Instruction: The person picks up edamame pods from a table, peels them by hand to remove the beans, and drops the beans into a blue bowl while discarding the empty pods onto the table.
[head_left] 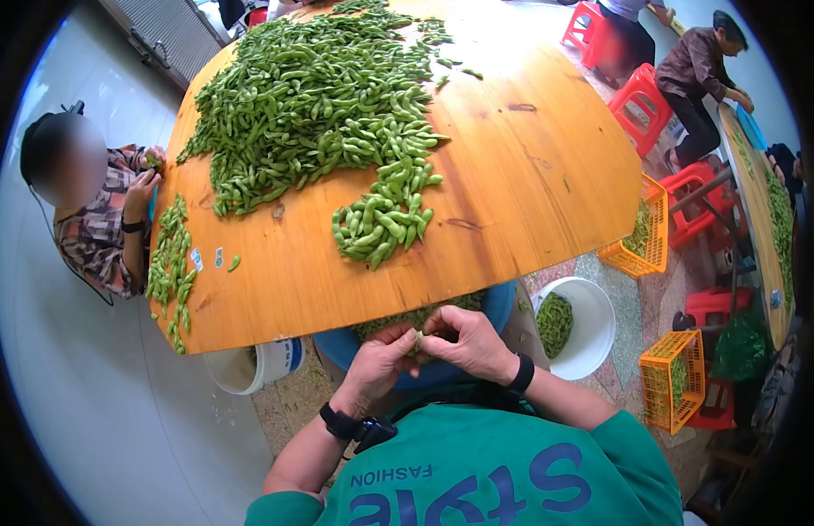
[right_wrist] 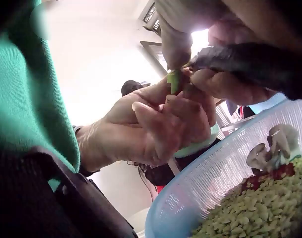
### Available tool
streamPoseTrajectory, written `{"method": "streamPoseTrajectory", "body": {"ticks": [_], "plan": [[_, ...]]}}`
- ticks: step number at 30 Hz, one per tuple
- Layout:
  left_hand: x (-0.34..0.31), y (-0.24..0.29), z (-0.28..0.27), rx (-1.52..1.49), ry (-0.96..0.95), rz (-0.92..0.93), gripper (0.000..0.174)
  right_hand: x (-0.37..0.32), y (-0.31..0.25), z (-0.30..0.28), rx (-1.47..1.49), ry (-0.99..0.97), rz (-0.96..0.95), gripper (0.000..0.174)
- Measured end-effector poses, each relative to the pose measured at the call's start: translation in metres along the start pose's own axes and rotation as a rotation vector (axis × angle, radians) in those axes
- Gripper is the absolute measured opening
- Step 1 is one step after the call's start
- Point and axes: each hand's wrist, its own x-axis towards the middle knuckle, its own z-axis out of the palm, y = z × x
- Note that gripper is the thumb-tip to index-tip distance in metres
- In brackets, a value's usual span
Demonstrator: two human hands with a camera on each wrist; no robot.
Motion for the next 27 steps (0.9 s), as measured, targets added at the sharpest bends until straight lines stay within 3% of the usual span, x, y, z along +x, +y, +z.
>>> {"method": "streamPoseTrajectory", "body": {"ticks": [8,13,15,20,22,27], "plan": [[0.005,-0.010,-0.011,0.033,0.038,-0.041,0.025,-0.001,0.000,-0.001,-0.232,0.004,-0.052,0.011],[-0.004,0.002,0.019,0.124,0.051,-0.050,0.018,0.001,0.008,-0.001,-0.305,0.106,-0.093,0.016],[-0.003,0.000,0.020,0.167,0.074,-0.006,0.018,0.001,-0.002,-0.002,-0.224,0.111,0.106,0.017],[0.000,-0.006,0.013,0.204,0.165,0.047,0.019,0.002,0.013,-0.006,-0.082,0.092,0.118,0.018],[0.000,-0.006,0.012,0.227,0.113,0.063,0.017,0.002,0.010,-0.008,0.046,0.079,0.297,0.019],[0.001,-0.009,0.009,0.266,0.152,0.065,0.017,0.002,0.020,-0.009,-0.091,0.049,0.155,0.021]]}}
